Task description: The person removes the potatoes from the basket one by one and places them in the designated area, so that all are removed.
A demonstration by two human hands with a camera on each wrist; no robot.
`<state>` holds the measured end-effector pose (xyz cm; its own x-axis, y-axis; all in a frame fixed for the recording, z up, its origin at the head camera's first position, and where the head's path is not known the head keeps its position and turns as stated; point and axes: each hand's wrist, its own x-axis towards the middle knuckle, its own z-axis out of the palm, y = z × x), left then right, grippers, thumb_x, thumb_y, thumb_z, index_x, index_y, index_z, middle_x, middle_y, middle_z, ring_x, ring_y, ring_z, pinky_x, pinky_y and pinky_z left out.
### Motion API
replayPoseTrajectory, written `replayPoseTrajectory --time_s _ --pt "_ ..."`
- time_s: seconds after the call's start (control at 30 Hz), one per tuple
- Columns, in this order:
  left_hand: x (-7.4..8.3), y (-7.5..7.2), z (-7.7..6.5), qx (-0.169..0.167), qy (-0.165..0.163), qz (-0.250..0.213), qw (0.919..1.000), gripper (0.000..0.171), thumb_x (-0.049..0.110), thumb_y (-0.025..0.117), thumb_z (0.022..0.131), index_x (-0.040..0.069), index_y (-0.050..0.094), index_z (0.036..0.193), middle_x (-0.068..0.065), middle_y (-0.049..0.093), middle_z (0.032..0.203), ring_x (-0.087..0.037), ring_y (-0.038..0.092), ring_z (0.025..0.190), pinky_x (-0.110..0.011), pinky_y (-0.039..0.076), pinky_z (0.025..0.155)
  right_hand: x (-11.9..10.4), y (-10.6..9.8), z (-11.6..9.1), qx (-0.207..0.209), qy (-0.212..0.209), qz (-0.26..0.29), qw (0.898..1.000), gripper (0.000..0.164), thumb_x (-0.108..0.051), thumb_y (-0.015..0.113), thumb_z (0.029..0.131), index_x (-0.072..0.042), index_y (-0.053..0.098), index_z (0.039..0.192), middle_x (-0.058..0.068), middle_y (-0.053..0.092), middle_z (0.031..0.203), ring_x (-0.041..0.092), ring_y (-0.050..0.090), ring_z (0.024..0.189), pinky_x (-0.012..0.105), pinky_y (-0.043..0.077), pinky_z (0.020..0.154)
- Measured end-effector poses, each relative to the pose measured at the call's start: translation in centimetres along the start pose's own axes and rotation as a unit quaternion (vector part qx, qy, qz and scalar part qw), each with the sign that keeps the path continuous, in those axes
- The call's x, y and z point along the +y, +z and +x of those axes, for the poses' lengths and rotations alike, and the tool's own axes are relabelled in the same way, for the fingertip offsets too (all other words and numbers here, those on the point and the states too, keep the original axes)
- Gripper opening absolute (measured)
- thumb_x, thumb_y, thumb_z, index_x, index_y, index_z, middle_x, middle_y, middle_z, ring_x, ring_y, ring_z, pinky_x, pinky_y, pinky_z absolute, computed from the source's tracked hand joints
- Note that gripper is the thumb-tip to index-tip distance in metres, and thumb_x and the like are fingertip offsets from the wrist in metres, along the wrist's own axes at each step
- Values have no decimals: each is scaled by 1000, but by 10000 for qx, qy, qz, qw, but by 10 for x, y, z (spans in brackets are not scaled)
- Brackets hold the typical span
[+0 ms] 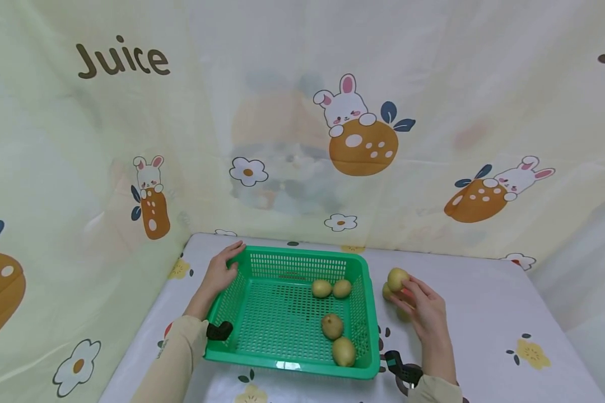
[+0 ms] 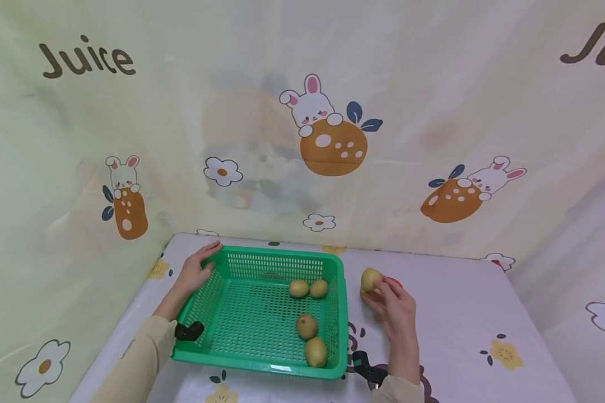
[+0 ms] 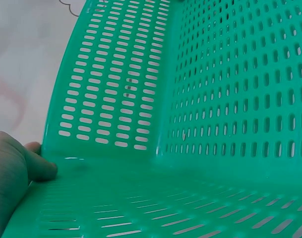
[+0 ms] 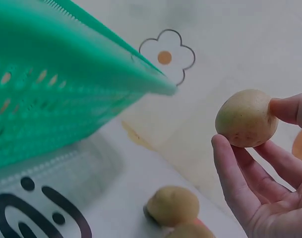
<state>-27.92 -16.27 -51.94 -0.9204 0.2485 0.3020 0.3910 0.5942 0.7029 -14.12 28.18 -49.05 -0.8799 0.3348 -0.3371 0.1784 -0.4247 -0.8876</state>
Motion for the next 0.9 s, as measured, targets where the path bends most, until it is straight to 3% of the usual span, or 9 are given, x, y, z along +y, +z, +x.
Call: replayPoseTrajectory --time_s 0.37,0.73,0.9 --pt "3 -1 0 6 19 19 10000 53 -11 51 87 2 56 139 -14 49 147 -39 40 137 -46 40 85 4 -33 -2 584 149 165 9980 12 -21 68 94 -27 74 85 -4 58 103 14 69 85 31 55 82" --pt "1 0 -7 -36 -12 -19 10000 53 -13 52 87 -1 56 138 -18 48 147 -41 39 137 -50 40 93 22 -73 -6 1241 188 352 9915 22 -18 67 94 -27 73 74 -5 67 82 15 71 76 33 56 78" --pt "3 -1 -3 2 95 -31 10000 52 -12 51 87 -1 56 137 -17 48 147 -41 40 136 -47 39 87 26 -83 -4 1567 216 276 9870 20 -22 68 93 -29 73 75 -8 66 78 14 71 73 33 56 76"
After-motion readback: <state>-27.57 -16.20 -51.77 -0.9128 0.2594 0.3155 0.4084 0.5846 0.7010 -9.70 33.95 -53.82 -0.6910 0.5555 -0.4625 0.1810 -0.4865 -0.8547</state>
